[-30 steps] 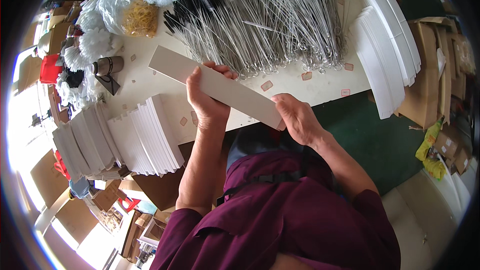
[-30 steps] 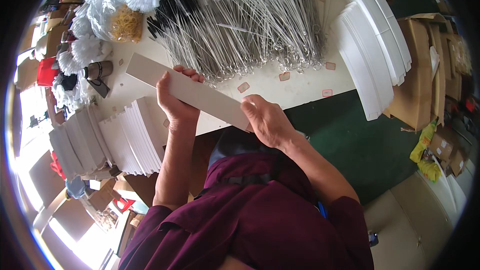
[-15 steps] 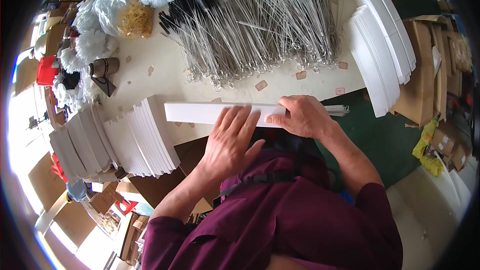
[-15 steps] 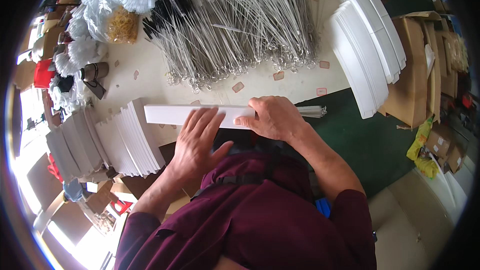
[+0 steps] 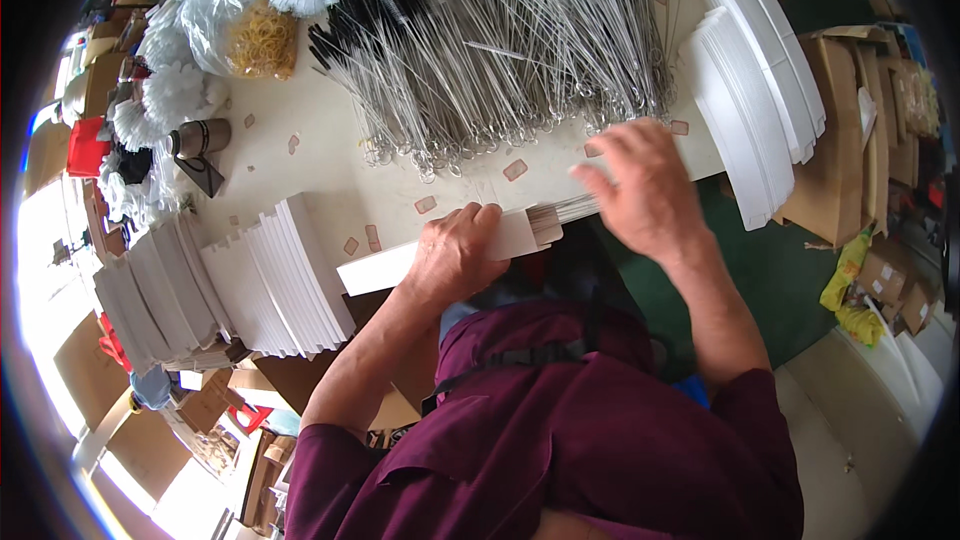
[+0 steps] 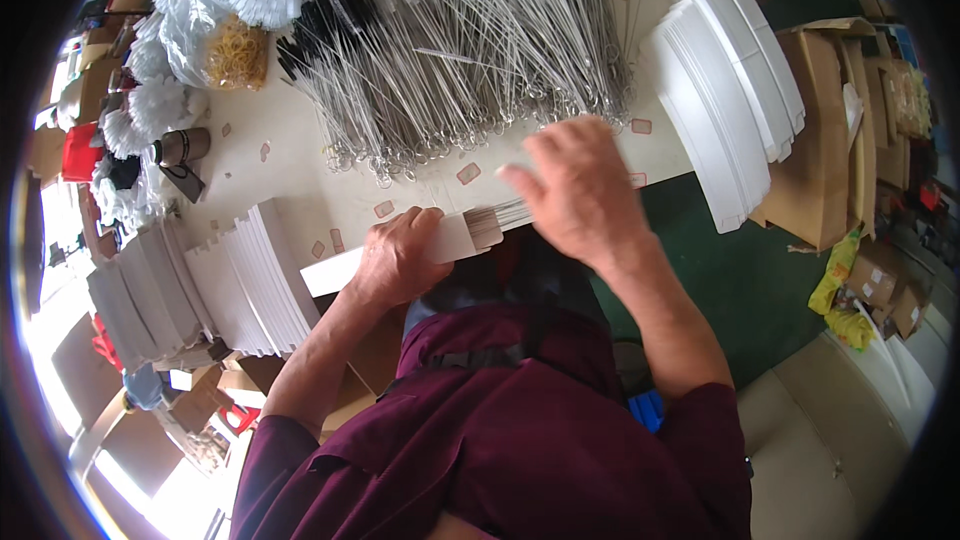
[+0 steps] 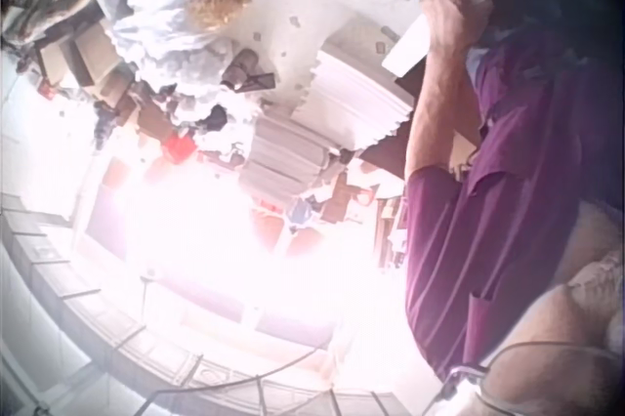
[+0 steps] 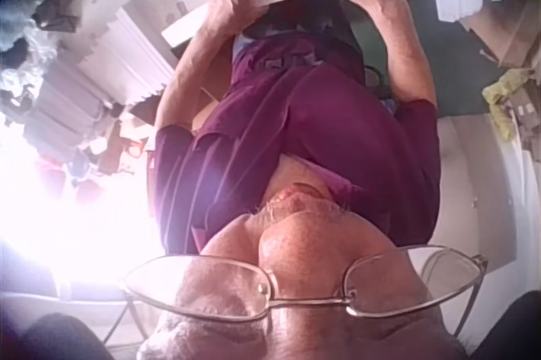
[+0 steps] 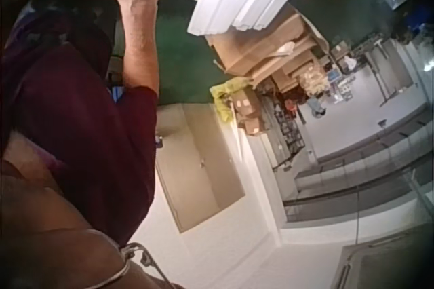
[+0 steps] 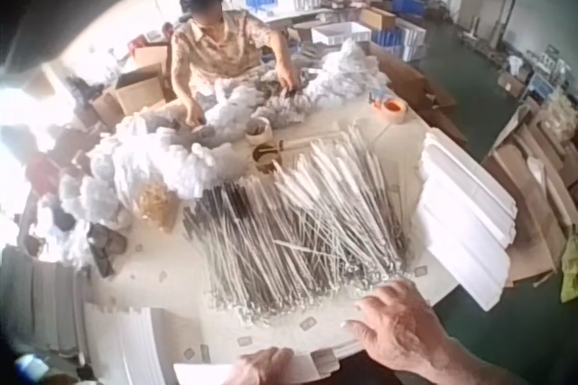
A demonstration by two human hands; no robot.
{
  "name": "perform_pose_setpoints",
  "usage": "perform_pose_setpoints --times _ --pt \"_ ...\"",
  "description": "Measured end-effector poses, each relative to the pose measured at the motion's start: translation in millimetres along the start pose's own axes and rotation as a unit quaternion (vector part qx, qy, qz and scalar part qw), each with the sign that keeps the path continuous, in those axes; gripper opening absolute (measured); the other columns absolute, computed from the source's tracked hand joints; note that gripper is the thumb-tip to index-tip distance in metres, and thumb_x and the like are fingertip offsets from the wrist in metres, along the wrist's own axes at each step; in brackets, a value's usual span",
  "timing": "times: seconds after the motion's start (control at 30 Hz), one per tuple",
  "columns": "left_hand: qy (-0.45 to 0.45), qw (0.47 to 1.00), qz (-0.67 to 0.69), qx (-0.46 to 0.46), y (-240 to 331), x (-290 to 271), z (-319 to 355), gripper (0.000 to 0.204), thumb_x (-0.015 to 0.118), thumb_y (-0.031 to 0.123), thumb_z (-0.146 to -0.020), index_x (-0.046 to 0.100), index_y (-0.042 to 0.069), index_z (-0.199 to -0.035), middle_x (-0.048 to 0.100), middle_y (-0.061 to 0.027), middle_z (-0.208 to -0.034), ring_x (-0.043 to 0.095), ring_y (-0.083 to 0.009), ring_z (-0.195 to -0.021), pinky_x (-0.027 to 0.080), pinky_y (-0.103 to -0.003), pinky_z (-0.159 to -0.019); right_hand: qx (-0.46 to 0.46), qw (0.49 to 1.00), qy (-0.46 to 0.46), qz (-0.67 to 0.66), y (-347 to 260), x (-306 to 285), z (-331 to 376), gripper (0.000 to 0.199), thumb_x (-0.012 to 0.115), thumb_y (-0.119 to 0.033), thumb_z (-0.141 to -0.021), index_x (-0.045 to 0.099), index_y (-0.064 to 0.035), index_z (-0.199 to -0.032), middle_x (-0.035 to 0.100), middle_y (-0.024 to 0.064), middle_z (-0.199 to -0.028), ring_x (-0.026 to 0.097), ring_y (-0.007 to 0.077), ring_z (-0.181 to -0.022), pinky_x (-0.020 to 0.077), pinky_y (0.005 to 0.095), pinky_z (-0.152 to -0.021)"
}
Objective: Packing long white industrial brushes into rectangular boxes and stacking them.
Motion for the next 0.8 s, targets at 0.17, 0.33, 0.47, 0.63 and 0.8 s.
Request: perform_pose_setpoints --times 0.17,0.33,0.47,0.63,0.8 --pt "0.036 0.999 -0.009 -0.01 -5.0 1.8 0.3 0.043 0.077 0.014 -0.07 0.059 0.003 -0.107 0.065 -0.0136 -0.087 0.068 -0.0342 -0.079 0.056 -0.046 -0.068 0.209 0.973 -0.048 -0.082 35.2 5.4 33.6 0.03 0.06 -0.027 -0.103 0.061 -0.0024 -0.086 0.064 0.0173 -0.076 0.063 0.0412 -0.072 0.0504 0.0483 -0.064" --pt "0.032 0.999 -0.012 -0.016 3.5 12.5 -8.9 0.045 0.078 0.015 -0.07 0.057 0.003 -0.107 0.065 -0.014 -0.089 0.068 -0.0352 -0.08 0.056 -0.046 -0.067 0.211 0.96 -0.028 -0.182 -8.5 47.9 38.9 0.026 0.057 -0.024 -0.105 0.061 -0.0019 -0.092 0.066 0.0205 -0.083 0.065 0.0427 -0.078 0.0516 0.0472 -0.065" --pt "0.032 0.999 -0.02 -0.028 1.5 16.6 -11.1 0.047 0.079 0.015 -0.069 0.056 0.002 -0.106 0.065 -0.0146 -0.09 0.068 -0.0369 -0.081 0.056 -0.047 -0.067 0.264 0.896 -0.024 -0.357 -19.1 70.6 50.0 0.024 0.059 -0.023 -0.104 0.063 0.0002 -0.108 0.071 0.0201 -0.092 0.07 0.0339 -0.083 0.0552 0.0403 -0.07" --pt "0.036 0.998 -0.025 -0.043 -3.6 17.8 -8.0 0.049 0.081 0.015 -0.067 0.057 0.002 -0.108 0.065 -0.0148 -0.09 0.068 -0.0369 -0.081 0.057 -0.047 -0.068 0.363 0.745 -0.071 -0.555 -3.0 58.7 54.5 0.025 0.061 -0.018 -0.105 0.066 0.0054 -0.112 0.073 0.0096 -0.096 0.069 0.0112 -0.084 0.057 0.0266 -0.072" --pt "0.032 0.998 -0.019 -0.054 -3.2 19.2 -8.8 0.051 0.081 0.015 -0.067 0.058 0.002 -0.111 0.065 -0.0146 -0.089 0.069 -0.0363 -0.082 0.057 -0.047 -0.069 0.347 0.792 -0.049 -0.5 -11.0 58.5 54.4 0.02 0.066 -0.014 -0.101 0.07 0.0058 -0.104 0.074 0.008 -0.087 0.068 0.0091 -0.075 0.0566 0.0255 -0.065"
Point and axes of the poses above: each hand's wrist, its own z-axis away from the middle knuckle, its own x-axis out of the palm, y = z × x, the point moved 1 cm from there along -z, towards the middle knuckle
